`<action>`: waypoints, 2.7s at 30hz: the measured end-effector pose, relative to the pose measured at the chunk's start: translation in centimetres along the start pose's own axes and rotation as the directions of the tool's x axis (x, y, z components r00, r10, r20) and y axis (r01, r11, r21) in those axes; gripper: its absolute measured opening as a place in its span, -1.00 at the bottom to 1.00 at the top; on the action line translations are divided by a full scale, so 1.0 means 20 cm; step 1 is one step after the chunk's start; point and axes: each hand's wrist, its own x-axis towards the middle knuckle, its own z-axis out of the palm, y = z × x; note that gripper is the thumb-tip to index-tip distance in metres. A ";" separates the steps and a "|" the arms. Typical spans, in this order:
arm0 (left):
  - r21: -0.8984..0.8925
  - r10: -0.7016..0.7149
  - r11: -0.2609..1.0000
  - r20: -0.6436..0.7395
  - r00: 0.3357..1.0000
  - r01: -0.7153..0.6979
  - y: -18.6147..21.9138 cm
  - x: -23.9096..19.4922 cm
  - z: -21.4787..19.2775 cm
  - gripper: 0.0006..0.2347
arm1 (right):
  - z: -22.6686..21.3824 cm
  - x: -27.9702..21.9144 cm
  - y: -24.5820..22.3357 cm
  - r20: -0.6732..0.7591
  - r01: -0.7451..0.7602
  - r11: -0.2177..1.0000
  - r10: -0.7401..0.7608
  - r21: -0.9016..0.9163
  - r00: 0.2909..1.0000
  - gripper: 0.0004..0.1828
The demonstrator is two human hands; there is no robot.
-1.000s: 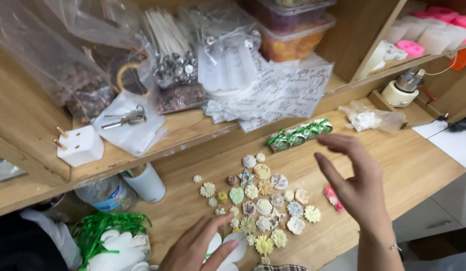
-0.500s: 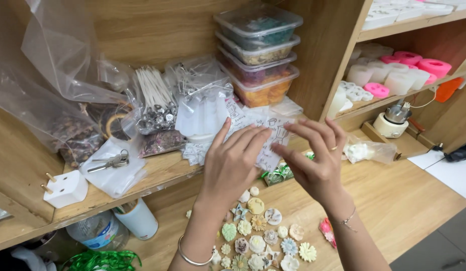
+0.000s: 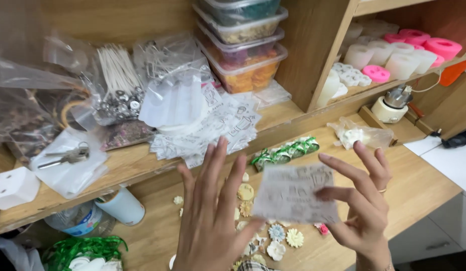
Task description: Packaging decorative floral-shaped wax melts into small bags and gift boxes.
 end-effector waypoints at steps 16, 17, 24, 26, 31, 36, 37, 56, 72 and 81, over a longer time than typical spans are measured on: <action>-0.768 -0.714 -0.562 0.638 0.289 0.308 -0.09 -0.92 0.30 -0.68 | 0.53 -0.46 -0.48 0.367 -0.386 0.871 0.267 0.303 0.891 -0.53; -0.777 -0.728 -0.553 0.627 0.279 0.301 -0.11 -0.99 0.30 -0.68 | 0.57 -0.47 -0.53 0.375 -0.384 0.866 0.257 0.319 0.891 -0.53; -0.800 -0.741 -0.526 0.597 0.306 0.288 -0.17 -1.16 0.17 -0.71 | 0.73 -0.59 -0.76 0.600 -0.491 0.832 0.259 0.259 0.756 -0.29; -0.786 -0.723 -0.548 0.617 0.311 0.286 -0.19 -1.17 0.12 -0.71 | 0.76 -0.62 -0.78 0.628 -0.540 0.803 0.290 0.250 0.722 -0.35; -0.738 -0.611 -0.547 0.674 0.416 0.395 -0.21 -1.26 0.12 -0.64 | 0.79 -0.75 -0.77 0.534 -0.549 0.831 0.425 0.091 0.731 -0.73; -0.649 -0.528 -0.609 0.761 0.377 0.457 -0.31 -1.39 0.12 -0.58 | 0.78 -0.86 -0.68 0.569 -0.847 0.516 0.663 0.126 0.488 -0.78; -0.629 -0.508 -0.607 0.777 0.372 0.486 -0.34 -1.42 0.12 -0.54 | 0.77 -0.87 -0.66 0.589 -0.902 0.368 0.686 0.227 0.428 -0.77; 0.102 -0.682 0.715 0.322 0.656 0.692 -0.19 -1.28 0.19 -0.90 | 0.74 -1.09 -0.86 0.518 -0.697 0.702 0.655 -0.146 0.551 -0.75; -0.325 -0.680 0.383 0.534 0.503 0.864 0.03 -1.17 0.49 -0.79 | 0.72 -1.25 -0.43 0.895 -0.968 -0.226 0.446 0.107 -0.005 -0.56; -0.375 -0.813 0.258 0.413 0.409 0.890 0.12 -1.02 0.65 -0.52 | 0.71 -1.28 -0.17 0.846 -0.980 0.188 0.510 0.067 0.156 -0.73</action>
